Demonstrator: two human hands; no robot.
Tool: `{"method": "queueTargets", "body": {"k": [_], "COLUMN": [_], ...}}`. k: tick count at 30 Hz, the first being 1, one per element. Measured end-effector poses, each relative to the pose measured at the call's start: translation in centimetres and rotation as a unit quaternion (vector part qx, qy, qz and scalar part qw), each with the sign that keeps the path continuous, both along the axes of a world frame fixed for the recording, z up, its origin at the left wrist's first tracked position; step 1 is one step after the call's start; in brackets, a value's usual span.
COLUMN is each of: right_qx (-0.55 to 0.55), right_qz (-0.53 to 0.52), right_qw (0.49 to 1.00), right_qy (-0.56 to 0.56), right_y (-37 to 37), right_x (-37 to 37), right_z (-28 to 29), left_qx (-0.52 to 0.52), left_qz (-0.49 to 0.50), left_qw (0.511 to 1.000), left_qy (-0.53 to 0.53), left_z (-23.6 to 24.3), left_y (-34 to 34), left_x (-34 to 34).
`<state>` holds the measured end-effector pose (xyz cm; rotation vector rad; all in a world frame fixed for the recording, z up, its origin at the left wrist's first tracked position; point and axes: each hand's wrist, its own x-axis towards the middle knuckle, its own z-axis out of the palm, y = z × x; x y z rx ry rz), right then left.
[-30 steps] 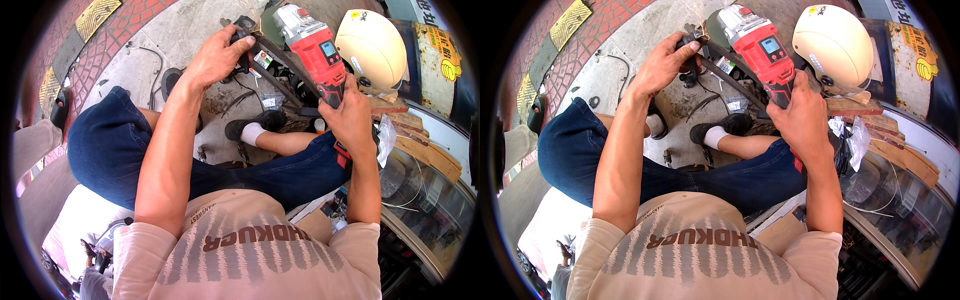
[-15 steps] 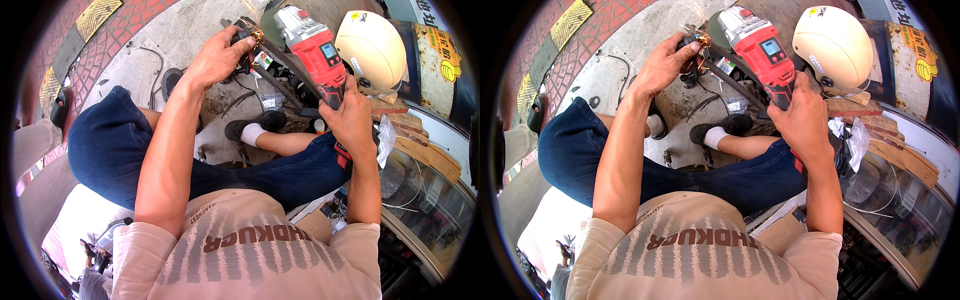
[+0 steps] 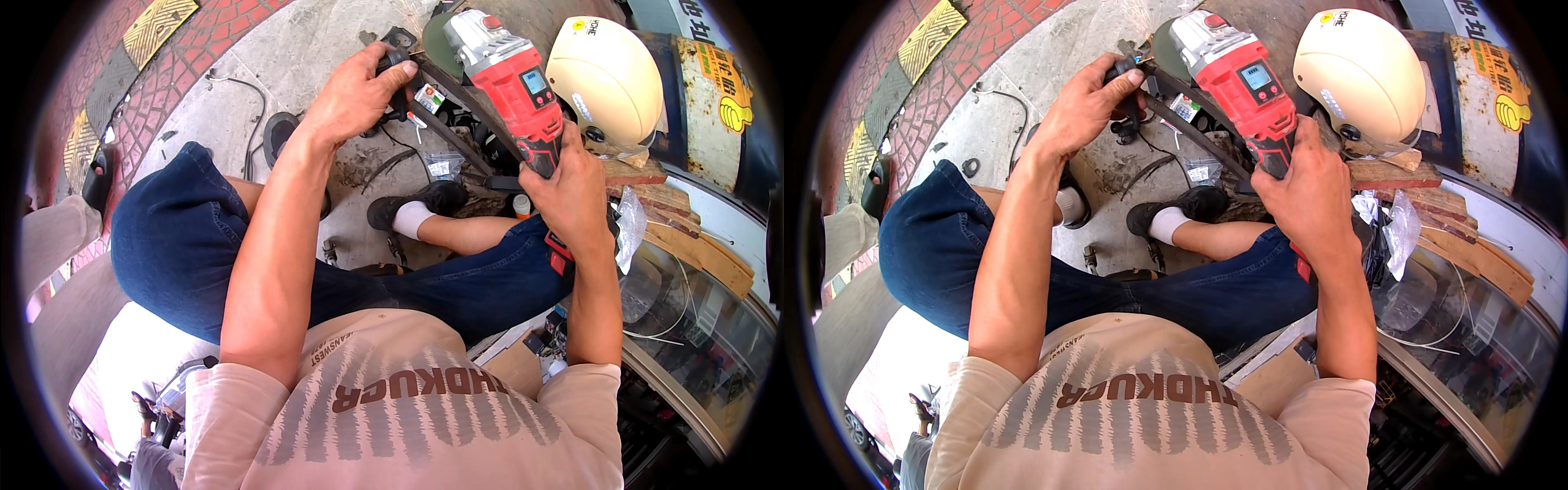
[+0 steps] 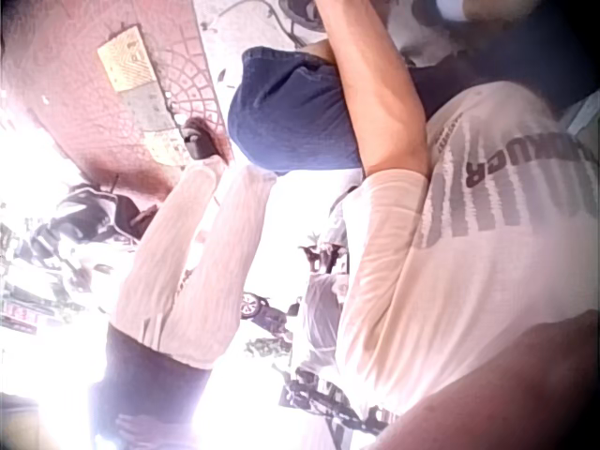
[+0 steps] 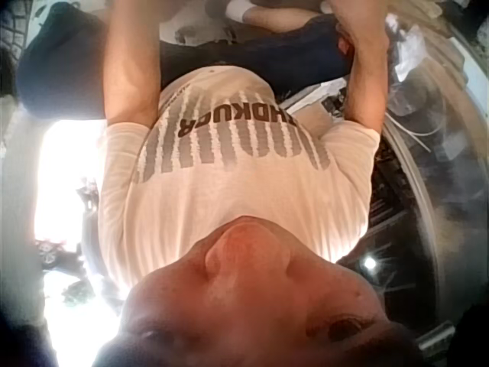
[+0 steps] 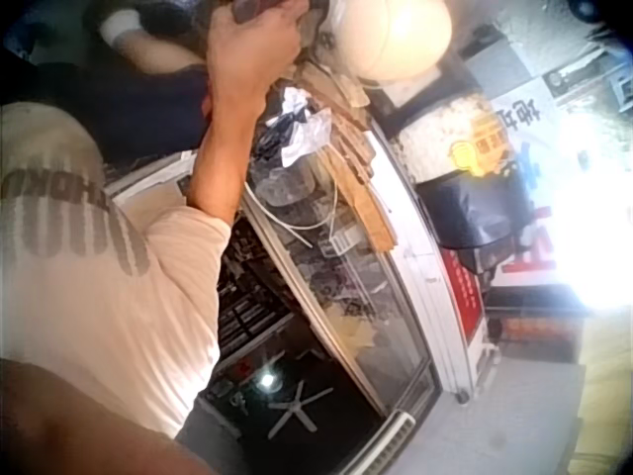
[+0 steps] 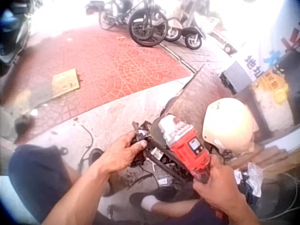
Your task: The person uses a handheld power grinder to smooth or sharpen a small metal component, holding the part steady while applying the spinning disc to the metal edge, producing sparks.
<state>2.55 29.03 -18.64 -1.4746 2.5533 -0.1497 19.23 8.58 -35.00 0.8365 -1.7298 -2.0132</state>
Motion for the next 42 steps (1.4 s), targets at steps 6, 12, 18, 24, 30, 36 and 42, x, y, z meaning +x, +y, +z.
{"method": "queueTargets", "body": {"k": [6,12,18,24,30,36,42], "right_qx": [0.009,0.009,0.004,0.012,-0.018,-0.047,-0.027], "right_qz": [-0.008,-0.011,-0.009,-0.016,-0.028,-0.032,-0.022], "right_qw": [1.0,1.0,1.0,1.0,0.999,0.998,0.999], "right_qy": [0.001,-0.005,-0.006,-0.002,-0.009,-0.035,-0.036], "right_y": [-0.1,-0.28,-0.07,-0.01,0.04,0.44,0.55], "right_x": [0.0,0.15,0.09,0.04,-0.22,-0.35,0.01], "right_z": [0.13,0.19,0.03,-0.01,-0.04,0.15,-0.02], "left_qx": [-0.009,-0.032,-0.03,-0.021,0.003,-0.025,-0.014], "left_qz": [-0.001,0.011,0.002,0.002,0.003,-0.02,-0.016], "left_qw": [1.0,0.999,0.999,1.0,1.0,1.0,1.0], "left_qy": [-0.005,0.002,-0.015,-0.002,0.012,-0.001,0.011], "left_z": [0.11,-0.43,-0.18,-0.09,-0.09,0.19,0.04], "left_y": [0.02,0.08,0.06,0.12,0.11,-0.03,0.06], "left_x": [0.03,-0.04,0.05,-0.03,0.04,0.2,0.09]}}
